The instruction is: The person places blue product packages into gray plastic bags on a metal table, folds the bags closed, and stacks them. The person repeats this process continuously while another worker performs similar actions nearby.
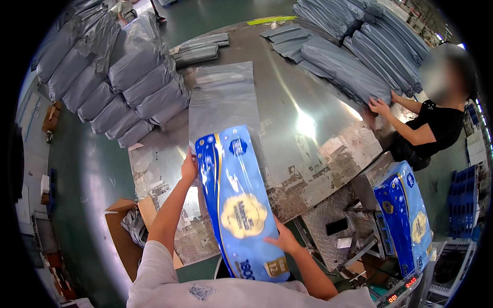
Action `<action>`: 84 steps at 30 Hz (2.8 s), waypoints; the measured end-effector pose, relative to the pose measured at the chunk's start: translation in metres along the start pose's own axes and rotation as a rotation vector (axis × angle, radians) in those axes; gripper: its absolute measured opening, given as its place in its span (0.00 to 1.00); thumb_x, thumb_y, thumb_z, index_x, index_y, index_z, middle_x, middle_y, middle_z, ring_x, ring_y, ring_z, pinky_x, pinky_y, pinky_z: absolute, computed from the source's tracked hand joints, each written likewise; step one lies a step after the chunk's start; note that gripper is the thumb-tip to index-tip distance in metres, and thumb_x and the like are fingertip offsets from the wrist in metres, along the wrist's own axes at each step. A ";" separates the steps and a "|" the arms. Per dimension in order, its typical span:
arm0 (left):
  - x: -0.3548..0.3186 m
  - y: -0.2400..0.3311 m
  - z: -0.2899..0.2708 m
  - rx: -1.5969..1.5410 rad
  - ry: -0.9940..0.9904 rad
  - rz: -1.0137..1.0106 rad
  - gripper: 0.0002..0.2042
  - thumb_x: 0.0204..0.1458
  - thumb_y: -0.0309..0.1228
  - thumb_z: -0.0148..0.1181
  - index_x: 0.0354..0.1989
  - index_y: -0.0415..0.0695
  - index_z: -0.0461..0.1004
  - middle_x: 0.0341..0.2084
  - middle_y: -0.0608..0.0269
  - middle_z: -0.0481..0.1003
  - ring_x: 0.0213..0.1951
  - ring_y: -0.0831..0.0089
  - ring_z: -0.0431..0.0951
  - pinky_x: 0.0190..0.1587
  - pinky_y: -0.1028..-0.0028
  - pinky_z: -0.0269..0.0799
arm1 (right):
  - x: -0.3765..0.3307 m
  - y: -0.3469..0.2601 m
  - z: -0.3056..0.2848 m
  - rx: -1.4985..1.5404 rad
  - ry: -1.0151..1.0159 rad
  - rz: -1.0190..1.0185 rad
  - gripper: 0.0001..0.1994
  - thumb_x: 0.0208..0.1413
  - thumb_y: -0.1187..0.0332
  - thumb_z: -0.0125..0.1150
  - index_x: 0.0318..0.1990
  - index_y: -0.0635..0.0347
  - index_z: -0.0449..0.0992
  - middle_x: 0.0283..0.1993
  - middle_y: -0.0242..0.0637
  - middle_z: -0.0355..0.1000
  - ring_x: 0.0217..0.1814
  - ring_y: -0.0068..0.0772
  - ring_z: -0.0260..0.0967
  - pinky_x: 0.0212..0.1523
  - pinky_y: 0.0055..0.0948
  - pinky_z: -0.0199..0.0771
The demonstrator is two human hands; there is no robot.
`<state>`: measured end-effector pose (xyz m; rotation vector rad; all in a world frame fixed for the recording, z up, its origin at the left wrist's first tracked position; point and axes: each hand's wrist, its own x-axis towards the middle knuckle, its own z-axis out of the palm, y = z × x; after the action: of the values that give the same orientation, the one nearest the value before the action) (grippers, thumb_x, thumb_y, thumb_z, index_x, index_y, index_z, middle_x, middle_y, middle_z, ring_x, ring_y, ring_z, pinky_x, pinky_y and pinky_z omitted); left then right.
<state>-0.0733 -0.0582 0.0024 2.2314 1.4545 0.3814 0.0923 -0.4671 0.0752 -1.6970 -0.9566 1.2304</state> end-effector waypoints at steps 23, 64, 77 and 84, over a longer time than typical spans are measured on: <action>-0.034 -0.031 0.007 -0.043 -0.147 0.639 0.27 0.34 0.34 0.63 0.48 0.47 0.66 0.46 0.55 0.66 0.51 0.55 0.61 0.54 0.64 0.57 | 0.282 -0.010 -0.042 -0.927 0.137 -0.168 0.06 0.46 0.69 0.49 0.29 0.58 0.71 0.32 0.45 0.71 0.36 0.50 0.68 0.37 0.39 0.68; -0.015 -0.007 0.008 -0.051 -0.238 0.047 0.15 0.46 0.34 0.51 0.41 0.41 0.61 0.34 0.46 0.73 0.39 0.51 0.73 0.40 0.61 0.67 | 0.258 0.013 -0.022 -0.824 0.373 -0.008 0.15 0.48 0.59 0.45 0.34 0.59 0.75 0.36 0.52 0.71 0.40 0.51 0.69 0.37 0.40 0.68; -0.059 -0.030 -0.018 0.597 -0.796 0.369 0.21 0.30 0.46 0.64 0.35 0.48 0.77 0.34 0.59 0.76 0.39 0.63 0.76 0.38 0.65 0.71 | 0.175 0.026 0.012 -0.979 -0.143 0.260 0.14 0.39 0.64 0.58 0.34 0.60 0.75 0.38 0.48 0.72 0.41 0.46 0.71 0.37 0.38 0.71; -0.267 -0.035 -0.032 0.538 -0.957 0.565 0.12 0.39 0.37 0.52 0.29 0.44 0.76 0.30 0.54 0.76 0.34 0.57 0.76 0.35 0.62 0.71 | -0.034 0.130 0.064 -1.075 -0.328 0.199 0.17 0.46 0.56 0.48 0.36 0.56 0.75 0.38 0.47 0.72 0.40 0.46 0.71 0.38 0.40 0.71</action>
<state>-0.2245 -0.2828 0.0155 2.5939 0.4244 -0.9155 0.0377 -0.5357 -0.0443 -2.4710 -1.9119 1.2142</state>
